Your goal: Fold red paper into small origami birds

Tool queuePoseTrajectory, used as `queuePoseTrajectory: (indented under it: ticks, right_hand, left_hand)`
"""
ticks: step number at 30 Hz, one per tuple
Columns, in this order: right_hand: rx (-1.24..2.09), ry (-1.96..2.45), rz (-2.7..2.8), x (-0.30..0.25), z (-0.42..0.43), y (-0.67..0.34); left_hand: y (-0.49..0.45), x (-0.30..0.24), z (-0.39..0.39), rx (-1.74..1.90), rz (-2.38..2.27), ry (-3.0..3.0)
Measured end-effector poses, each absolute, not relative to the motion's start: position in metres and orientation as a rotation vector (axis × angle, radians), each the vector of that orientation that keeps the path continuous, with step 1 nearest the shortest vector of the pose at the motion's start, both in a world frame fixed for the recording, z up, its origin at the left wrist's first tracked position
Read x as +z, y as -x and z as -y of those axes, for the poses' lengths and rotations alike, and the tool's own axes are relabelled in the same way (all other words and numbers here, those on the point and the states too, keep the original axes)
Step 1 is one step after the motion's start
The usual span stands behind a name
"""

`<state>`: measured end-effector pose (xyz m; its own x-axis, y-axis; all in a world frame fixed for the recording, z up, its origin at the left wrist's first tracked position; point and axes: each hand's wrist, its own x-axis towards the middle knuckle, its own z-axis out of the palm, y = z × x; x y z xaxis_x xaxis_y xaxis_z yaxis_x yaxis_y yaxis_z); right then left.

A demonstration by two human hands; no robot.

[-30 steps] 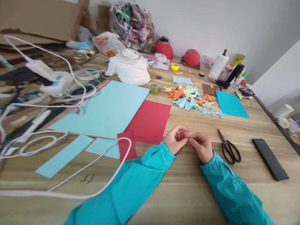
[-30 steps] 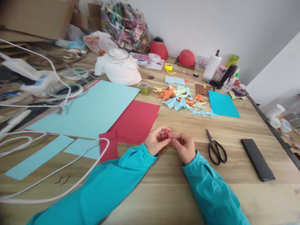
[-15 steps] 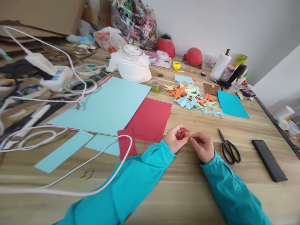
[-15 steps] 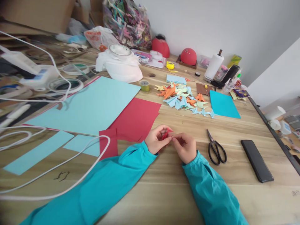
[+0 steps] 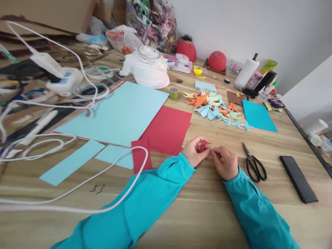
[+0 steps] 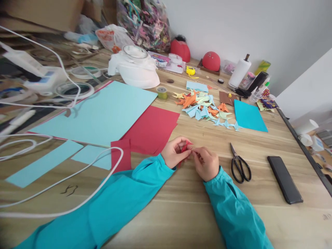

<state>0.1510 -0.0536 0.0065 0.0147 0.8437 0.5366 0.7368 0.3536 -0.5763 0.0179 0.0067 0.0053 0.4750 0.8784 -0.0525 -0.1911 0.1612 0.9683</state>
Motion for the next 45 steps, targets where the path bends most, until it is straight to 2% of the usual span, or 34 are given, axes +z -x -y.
queuePoseTrajectory:
  ticks: [12,19,23,31,35,37,39,42,45]
  right_hand:
    - [0.241,1.458,1.719,0.01,0.053,-0.152]
    - [0.164,1.414,1.778,0.008,0.054,-0.152]
    - [-0.038,1.374,1.851,0.005,0.054,-0.154]
    - [-0.675,1.16,2.254,0.016,0.053,-0.163]
    - [-0.766,1.138,2.332,0.019,0.055,-0.164]
    - [-0.641,1.204,2.244,0.017,0.055,-0.161]
    - [-0.326,1.348,2.031,0.015,0.056,-0.157]
    - [0.44,1.552,1.531,0.012,0.054,-0.151]
    - [1.098,1.512,1.029,0.014,0.05,-0.149]
  left_hand:
    - [-0.018,0.005,-0.007,0.892,-0.732,-1.191]
    - [-0.018,0.005,-0.006,0.902,-0.725,-1.18]
    - [-0.019,0.005,-0.006,0.918,-0.72,-1.154]
    - [-0.019,0.005,-0.009,0.9,-0.738,-1.078]
    - [-0.019,0.005,-0.009,0.887,-0.738,-1.064]
    - [-0.019,0.004,-0.008,0.902,-0.748,-1.108]
    - [-0.019,0.004,-0.007,0.948,-0.774,-1.206]
    - [-0.017,0.003,-0.004,1.027,-0.821,-1.441]
    - [-0.014,0.004,0.0,1.041,-0.854,-1.676]
